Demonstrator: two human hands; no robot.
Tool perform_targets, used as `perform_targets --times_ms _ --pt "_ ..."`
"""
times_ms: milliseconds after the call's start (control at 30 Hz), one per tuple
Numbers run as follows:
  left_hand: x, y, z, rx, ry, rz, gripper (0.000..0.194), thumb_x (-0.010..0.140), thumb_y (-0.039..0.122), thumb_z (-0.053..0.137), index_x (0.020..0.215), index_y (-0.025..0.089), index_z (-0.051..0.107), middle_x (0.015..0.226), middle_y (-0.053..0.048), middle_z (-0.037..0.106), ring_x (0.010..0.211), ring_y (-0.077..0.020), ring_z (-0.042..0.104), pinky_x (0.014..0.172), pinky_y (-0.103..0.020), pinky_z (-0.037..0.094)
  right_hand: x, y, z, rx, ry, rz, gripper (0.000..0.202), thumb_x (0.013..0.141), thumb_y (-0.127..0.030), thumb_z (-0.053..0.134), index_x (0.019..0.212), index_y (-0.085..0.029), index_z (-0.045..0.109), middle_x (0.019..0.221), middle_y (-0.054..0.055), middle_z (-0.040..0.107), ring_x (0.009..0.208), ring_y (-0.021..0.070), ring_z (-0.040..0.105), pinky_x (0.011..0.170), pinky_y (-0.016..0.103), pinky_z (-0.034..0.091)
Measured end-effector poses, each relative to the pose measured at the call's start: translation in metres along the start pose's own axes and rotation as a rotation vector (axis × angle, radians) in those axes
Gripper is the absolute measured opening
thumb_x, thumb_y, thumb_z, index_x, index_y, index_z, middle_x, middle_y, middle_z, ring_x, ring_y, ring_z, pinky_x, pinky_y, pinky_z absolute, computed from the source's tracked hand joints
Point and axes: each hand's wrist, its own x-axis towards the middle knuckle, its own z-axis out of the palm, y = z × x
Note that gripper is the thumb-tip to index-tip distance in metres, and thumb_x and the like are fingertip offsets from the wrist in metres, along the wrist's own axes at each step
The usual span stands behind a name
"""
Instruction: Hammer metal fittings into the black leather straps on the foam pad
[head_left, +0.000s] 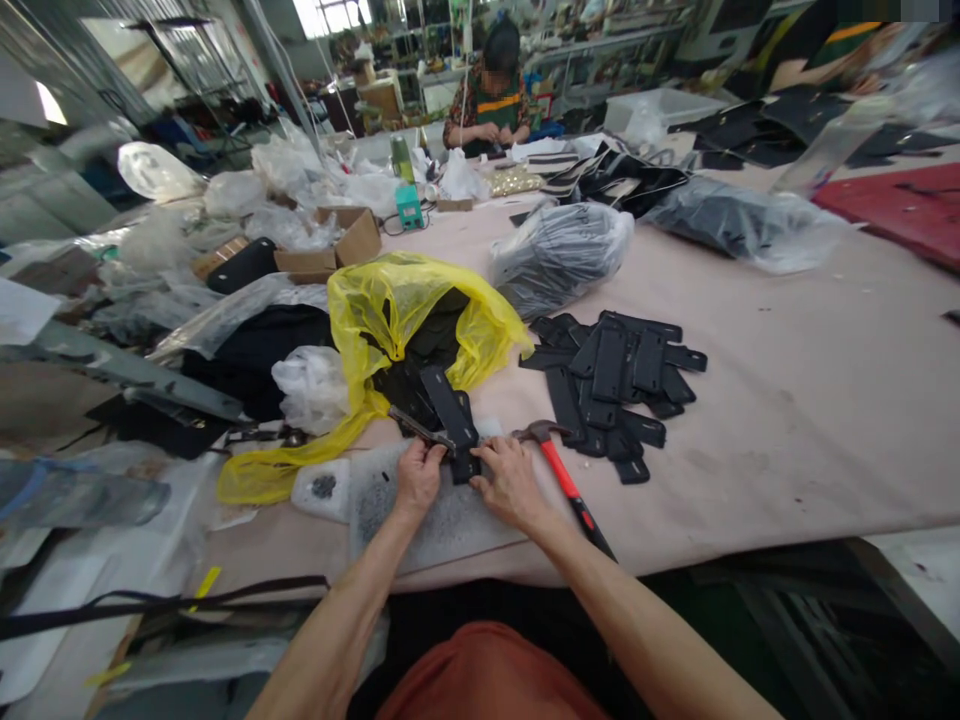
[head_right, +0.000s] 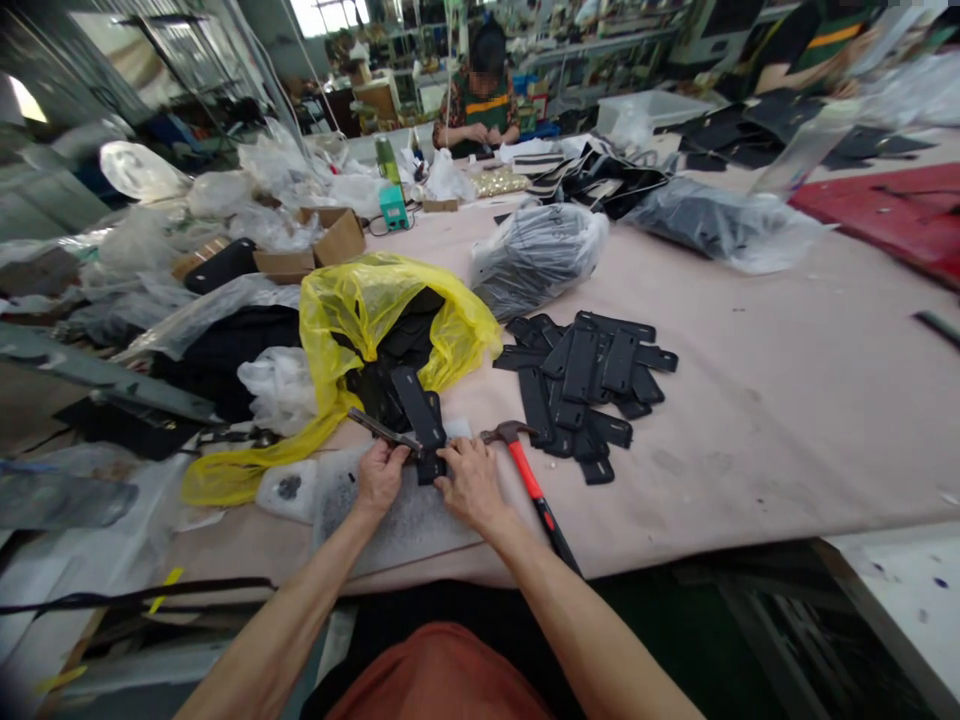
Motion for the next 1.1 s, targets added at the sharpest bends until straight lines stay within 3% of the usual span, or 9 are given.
perform_targets --times_ms 133,300,533,633,833,933,1033,1100 --pt "-0.007 -0.006 -0.008 -0.007 -0.056 0.053 0.017 0.084 0.025 0.053 0.090 0.017 0.067 0.084 -0.003 0.073 0.077 -0.0175 0.067 0.072 -0.028 0.053 0.003 -0.004 -0.001 -0.029 -0.038 0.006 0.033 0.079 -0.027 0.067 0.111 -0.027 0.063 0.115 0.006 0.057 0.105 0.0266 0.045 0.090 0.040 0.033" --pt "-0.014 -0.007 -0.006 0.000 -0.103 0.151 0.019 0.084 0.020 0.052 0.094 0.018 0.069 0.092 -0.005 0.074 0.088 -0.0190 0.068 0.080 -0.030 0.053 0.003 -0.012 0.001 -0.094 -0.068 0.019 0.027 0.079 -0.025 0.064 0.106 -0.025 0.064 0.112 0.008 0.057 0.105 0.0274 0.044 0.088 0.040 0.031" --pt "-0.011 -0.005 -0.004 0.064 -0.091 0.174 0.019 0.083 0.015 0.053 0.096 0.018 0.066 0.089 -0.005 0.073 0.083 -0.0190 0.068 0.074 -0.028 0.051 0.007 -0.017 0.009 -0.082 -0.051 0.075 0.006 0.077 -0.018 0.061 0.082 -0.022 0.063 0.100 0.006 0.060 0.100 0.0253 0.045 0.084 0.038 0.031" --pt "-0.013 -0.005 -0.003 0.114 -0.073 0.192 0.017 0.083 0.015 0.053 0.093 0.018 0.066 0.086 -0.005 0.073 0.079 -0.0194 0.068 0.072 -0.029 0.050 -0.002 -0.021 0.011 0.001 0.009 0.063 0.007 0.079 -0.015 0.055 0.076 -0.020 0.059 0.090 0.004 0.061 0.094 0.0223 0.047 0.084 0.037 0.032" --pt "-0.015 -0.009 -0.002 0.138 -0.064 0.187 0.016 0.084 0.018 0.053 0.094 0.019 0.066 0.082 -0.004 0.072 0.076 -0.0198 0.067 0.069 -0.028 0.049 -0.066 -0.017 -0.004 0.253 0.013 -0.058 0.012 0.087 -0.017 0.047 0.079 -0.021 0.056 0.083 0.003 0.061 0.085 0.0188 0.054 0.080 0.032 0.041" --pt "-0.014 -0.012 -0.003 0.106 -0.064 0.188 0.016 0.083 0.017 0.054 0.094 0.018 0.066 0.082 -0.005 0.072 0.076 -0.0198 0.067 0.068 -0.028 0.049 -0.108 0.004 -0.025 0.275 0.034 0.107 0.011 0.088 -0.023 0.048 0.090 -0.022 0.060 0.082 0.003 0.063 0.081 0.0189 0.059 0.077 0.032 0.046" --pt "-0.013 -0.014 -0.003 0.087 -0.063 0.191 0.014 0.083 0.018 0.054 0.092 0.018 0.066 0.084 -0.005 0.073 0.077 -0.0202 0.067 0.069 -0.028 0.049 -0.156 0.036 -0.049 0.255 0.061 0.338 0.026 0.087 -0.032 0.051 0.110 -0.023 0.057 0.071 -0.001 0.063 0.068 0.0191 0.061 0.068 0.033 0.050" --pt "-0.013 -0.014 -0.003 0.084 -0.058 0.191 0.014 0.083 0.019 0.055 0.091 0.018 0.066 0.084 -0.005 0.073 0.078 -0.0203 0.068 0.070 -0.028 0.049 -0.192 0.059 -0.059 0.196 0.011 0.464 0.021 0.088 -0.040 0.047 0.091 -0.025 0.062 0.064 -0.001 0.063 0.060 0.0197 0.061 0.059 0.032 0.049"
